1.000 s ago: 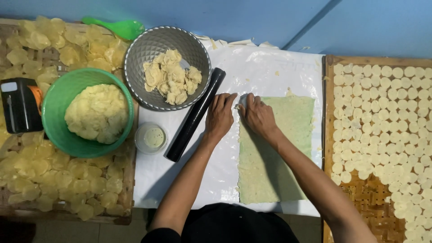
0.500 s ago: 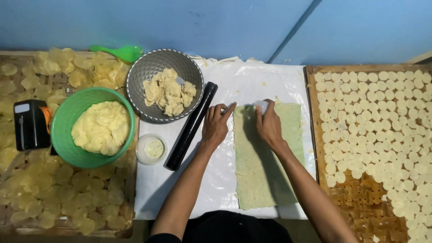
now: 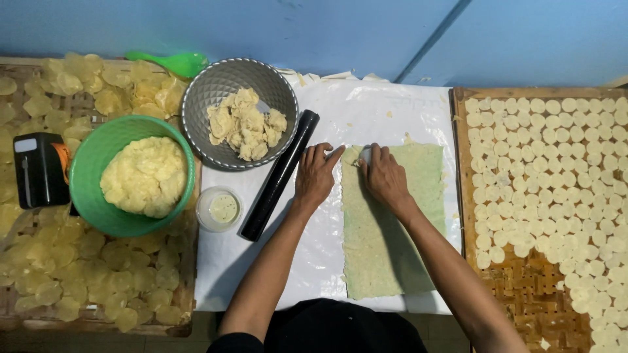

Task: Shaping dough into small circles using a mold and a rolling pin.

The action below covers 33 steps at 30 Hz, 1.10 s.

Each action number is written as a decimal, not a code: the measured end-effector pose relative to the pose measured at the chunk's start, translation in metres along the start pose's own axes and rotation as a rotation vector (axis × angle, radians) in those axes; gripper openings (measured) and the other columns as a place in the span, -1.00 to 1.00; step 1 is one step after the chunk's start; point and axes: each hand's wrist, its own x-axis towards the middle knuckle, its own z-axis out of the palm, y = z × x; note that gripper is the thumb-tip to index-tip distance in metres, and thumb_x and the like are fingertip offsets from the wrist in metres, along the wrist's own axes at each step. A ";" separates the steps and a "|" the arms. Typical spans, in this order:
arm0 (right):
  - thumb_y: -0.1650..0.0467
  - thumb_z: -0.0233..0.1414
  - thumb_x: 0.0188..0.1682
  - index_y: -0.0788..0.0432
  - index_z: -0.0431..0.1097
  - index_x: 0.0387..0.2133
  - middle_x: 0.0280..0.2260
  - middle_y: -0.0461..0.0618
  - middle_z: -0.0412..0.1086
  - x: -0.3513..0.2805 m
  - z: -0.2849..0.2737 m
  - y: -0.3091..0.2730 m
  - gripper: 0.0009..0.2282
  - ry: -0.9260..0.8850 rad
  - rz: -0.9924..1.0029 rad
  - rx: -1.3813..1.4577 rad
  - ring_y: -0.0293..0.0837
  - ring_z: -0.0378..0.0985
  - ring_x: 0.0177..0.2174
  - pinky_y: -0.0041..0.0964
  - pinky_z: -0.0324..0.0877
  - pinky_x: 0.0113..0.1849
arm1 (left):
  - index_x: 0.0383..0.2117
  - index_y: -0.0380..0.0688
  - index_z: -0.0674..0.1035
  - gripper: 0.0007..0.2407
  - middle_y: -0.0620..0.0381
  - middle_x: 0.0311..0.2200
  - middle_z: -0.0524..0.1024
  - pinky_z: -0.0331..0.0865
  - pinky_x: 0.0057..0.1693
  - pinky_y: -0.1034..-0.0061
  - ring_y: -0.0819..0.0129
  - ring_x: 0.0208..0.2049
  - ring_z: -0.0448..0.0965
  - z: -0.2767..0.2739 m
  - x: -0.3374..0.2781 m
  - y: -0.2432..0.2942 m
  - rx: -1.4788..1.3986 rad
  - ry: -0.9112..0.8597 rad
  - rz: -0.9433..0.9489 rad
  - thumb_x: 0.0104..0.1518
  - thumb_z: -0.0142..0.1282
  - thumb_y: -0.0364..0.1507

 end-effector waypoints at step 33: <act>0.16 -0.18 0.17 0.09 0.03 0.20 -0.16 0.18 0.29 -0.013 -0.022 0.029 -0.58 0.041 0.125 0.128 0.37 0.58 -0.25 0.31 0.50 -0.26 | 0.08 0.09 0.56 -0.63 0.13 -0.15 0.36 0.27 -0.09 0.35 0.24 -0.21 0.42 0.009 0.000 0.000 0.045 0.020 0.035 0.19 -0.02 -0.63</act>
